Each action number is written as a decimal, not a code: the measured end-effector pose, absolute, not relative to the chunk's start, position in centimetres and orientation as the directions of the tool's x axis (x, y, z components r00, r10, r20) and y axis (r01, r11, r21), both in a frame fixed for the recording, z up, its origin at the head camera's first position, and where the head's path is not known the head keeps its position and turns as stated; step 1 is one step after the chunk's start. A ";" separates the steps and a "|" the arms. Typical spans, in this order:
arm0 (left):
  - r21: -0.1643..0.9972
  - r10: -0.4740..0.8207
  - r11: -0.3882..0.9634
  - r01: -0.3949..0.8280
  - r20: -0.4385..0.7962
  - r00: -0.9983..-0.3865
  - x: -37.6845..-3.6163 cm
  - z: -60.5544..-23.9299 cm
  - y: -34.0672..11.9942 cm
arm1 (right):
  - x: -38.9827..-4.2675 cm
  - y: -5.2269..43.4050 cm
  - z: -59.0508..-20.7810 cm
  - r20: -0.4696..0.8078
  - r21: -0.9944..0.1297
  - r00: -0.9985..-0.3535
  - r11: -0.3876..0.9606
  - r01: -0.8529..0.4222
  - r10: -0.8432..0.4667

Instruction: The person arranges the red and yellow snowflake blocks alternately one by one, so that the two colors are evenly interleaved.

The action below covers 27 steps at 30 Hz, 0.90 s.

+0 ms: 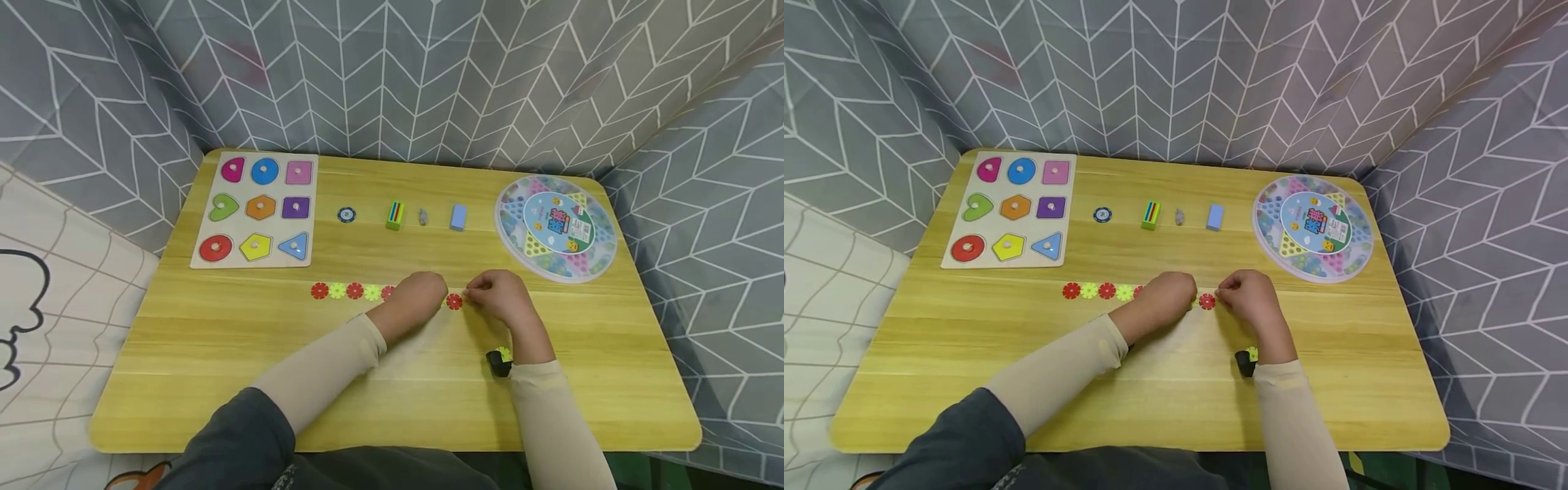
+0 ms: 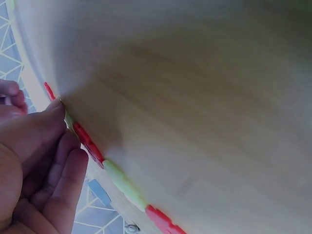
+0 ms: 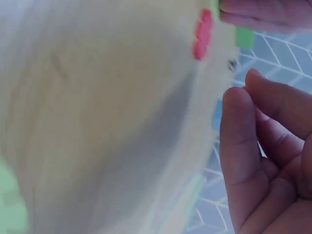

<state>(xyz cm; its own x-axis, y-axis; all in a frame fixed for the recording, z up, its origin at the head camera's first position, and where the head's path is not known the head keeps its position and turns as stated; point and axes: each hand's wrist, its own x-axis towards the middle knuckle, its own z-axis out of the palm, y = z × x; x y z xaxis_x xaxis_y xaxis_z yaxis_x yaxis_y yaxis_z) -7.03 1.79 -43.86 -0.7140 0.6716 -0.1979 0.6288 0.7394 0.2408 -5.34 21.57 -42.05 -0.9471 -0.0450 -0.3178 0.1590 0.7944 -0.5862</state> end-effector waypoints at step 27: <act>0.062 0.792 0.605 0.794 -0.143 -0.593 -6.1 -44.1 3.8 | 4.1 25.3 -41.5 -0.423 -0.400 -0.905 0.906 0.140 -0.047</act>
<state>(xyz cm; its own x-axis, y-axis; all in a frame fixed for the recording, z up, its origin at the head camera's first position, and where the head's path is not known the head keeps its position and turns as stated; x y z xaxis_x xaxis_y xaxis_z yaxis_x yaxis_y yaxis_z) -6.12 3.80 -44.13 -0.5933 0.7922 -0.1430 0.7935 0.6054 0.0615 4.13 25.30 -41.52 -0.9049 -0.0469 -0.4230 0.1402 0.9056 -0.4003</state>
